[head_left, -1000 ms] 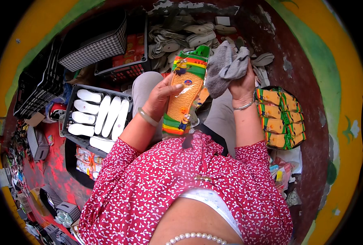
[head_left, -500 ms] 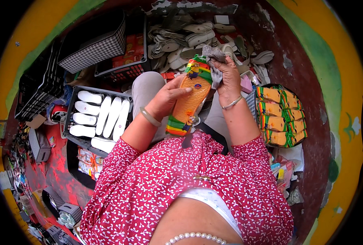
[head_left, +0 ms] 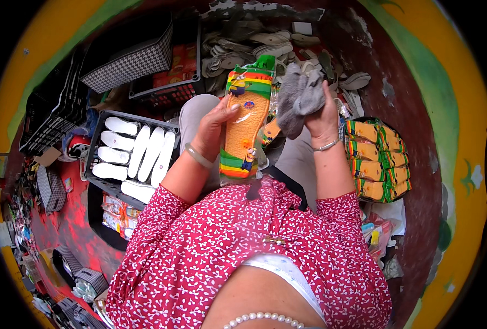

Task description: The person cleans a shoe insole by hand with a cloth, wiping the top surface and edges before placing it back into a plastic sleeve.

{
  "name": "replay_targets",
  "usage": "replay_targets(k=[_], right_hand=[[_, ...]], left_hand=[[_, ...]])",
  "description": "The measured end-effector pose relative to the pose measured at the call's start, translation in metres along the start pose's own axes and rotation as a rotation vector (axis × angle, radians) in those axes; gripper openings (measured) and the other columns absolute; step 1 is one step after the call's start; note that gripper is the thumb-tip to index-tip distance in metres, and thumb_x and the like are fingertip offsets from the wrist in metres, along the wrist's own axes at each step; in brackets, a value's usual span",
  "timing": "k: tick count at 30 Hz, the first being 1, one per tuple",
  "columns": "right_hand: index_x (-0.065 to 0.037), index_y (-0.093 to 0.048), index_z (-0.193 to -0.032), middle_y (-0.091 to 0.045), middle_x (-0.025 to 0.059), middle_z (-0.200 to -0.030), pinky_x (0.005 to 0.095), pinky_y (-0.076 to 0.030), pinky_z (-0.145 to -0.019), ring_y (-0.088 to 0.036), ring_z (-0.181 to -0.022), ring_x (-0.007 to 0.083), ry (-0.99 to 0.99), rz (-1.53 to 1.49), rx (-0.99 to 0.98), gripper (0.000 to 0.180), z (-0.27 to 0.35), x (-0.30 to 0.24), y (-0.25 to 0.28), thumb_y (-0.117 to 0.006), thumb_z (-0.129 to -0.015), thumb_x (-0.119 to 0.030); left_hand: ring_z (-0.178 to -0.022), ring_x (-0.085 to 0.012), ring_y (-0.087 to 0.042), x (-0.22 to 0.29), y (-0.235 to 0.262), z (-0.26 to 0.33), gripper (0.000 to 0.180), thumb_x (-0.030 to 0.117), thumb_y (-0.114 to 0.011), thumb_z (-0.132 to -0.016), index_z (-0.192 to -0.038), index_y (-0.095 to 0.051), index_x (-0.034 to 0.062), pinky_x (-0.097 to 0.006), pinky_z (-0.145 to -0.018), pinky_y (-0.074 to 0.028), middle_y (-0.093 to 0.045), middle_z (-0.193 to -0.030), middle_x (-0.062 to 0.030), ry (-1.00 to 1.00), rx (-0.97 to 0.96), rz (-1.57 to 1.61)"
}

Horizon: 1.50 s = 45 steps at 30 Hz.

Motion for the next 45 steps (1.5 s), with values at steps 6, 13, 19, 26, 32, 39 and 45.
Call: replay_targets(k=[6, 13, 19, 26, 32, 39, 45], right_hand=[[-0.004, -0.060, -0.102, -0.063, 0.0063, -0.098, 0.0308, -0.047, -0.083, -0.060, -0.091, 0.0166, -0.040, 0.156, -0.082, 0.021, 0.002, 0.044, -0.026, -0.063, -0.083, -0.010], [-0.003, -0.063, -0.095, -0.065, 0.0061, -0.088, 0.0246, -0.050, -0.072, -0.062, -0.077, 0.0136, 0.119, 0.336, -0.018, 0.019, 0.002, 0.043, -0.036, -0.064, -0.077, 0.004], [0.000, -0.064, -0.091, -0.065, 0.0044, -0.082, 0.0225, -0.047, -0.065, -0.059, -0.071, 0.0097, 0.252, 0.490, 0.030, 0.015, 0.002, 0.049, -0.040, -0.065, -0.076, 0.002], [0.000, -0.064, -0.087, -0.064, 0.0030, -0.078, 0.0222, -0.046, -0.060, -0.058, -0.066, 0.0091, 0.422, 0.814, 0.055, 0.013, -0.003, 0.039, -0.032, -0.069, -0.076, -0.004], [-0.001, -0.059, -0.096, -0.064, 0.0066, -0.087, 0.0302, -0.051, -0.067, -0.062, -0.075, 0.0172, 0.241, 0.411, 0.174, 0.017, -0.017, -0.003, -0.003, -0.065, -0.082, -0.008], [-0.003, -0.055, -0.110, -0.060, 0.0103, -0.106, 0.0378, -0.044, -0.091, -0.056, -0.101, 0.0234, -0.235, 0.054, -0.087, 0.039, -0.007, 0.023, -0.001, -0.047, -0.093, -0.038], [-0.003, -0.062, -0.097, -0.064, 0.0034, -0.091, 0.0269, -0.048, -0.076, -0.061, -0.083, 0.0134, -0.066, 0.315, -0.025, 0.015, 0.011, 0.066, -0.039, -0.063, -0.084, -0.010]], left_hand=[[-0.102, -0.0223, -0.058, -0.004, -0.012, 0.000, 0.049, 0.016, -0.051, -0.087, -0.129, -0.034, -0.0019, -0.034, -0.087, -0.048, -0.053, -0.117, -0.0153, 0.057, -0.034, -0.083], [-0.093, -0.0180, -0.061, 0.009, -0.015, -0.010, 0.037, 0.016, -0.060, -0.085, -0.115, -0.049, -0.0023, -0.031, -0.084, -0.048, -0.060, -0.104, -0.0102, 0.165, 0.007, -0.284], [-0.082, -0.0158, -0.063, 0.002, -0.014, -0.017, 0.025, 0.015, -0.059, -0.087, -0.105, -0.055, -0.0020, -0.028, -0.074, -0.051, -0.063, -0.094, -0.0086, 0.136, 0.159, -0.253], [-0.079, -0.0159, -0.063, -0.002, -0.013, -0.016, 0.021, 0.014, -0.056, -0.088, -0.102, -0.056, -0.0018, -0.028, -0.072, -0.052, -0.063, -0.093, -0.0089, 0.115, 0.170, -0.225], [-0.078, -0.0189, -0.064, 0.007, 0.003, -0.011, 0.025, 0.016, -0.054, -0.089, -0.104, -0.054, -0.0039, -0.031, -0.071, -0.053, -0.063, -0.092, -0.0121, 0.065, 0.181, -0.119], [-0.077, -0.0185, -0.064, 0.005, -0.001, -0.009, 0.024, 0.018, -0.052, -0.090, -0.104, -0.053, -0.0025, -0.031, -0.070, -0.053, -0.063, -0.092, -0.0116, 0.057, 0.202, -0.093], [-0.073, -0.0182, -0.064, 0.001, 0.002, -0.007, 0.022, 0.016, -0.052, -0.090, -0.103, -0.054, -0.0023, -0.029, -0.066, -0.053, -0.063, -0.089, -0.0106, 0.022, 0.170, -0.187]])
Point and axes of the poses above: each hand's wrist, its own z-axis away from the middle knuckle, its own y-axis out of the back of the hand, x = y × z, the point moved 1 cm from there along -z, towards the middle knuckle
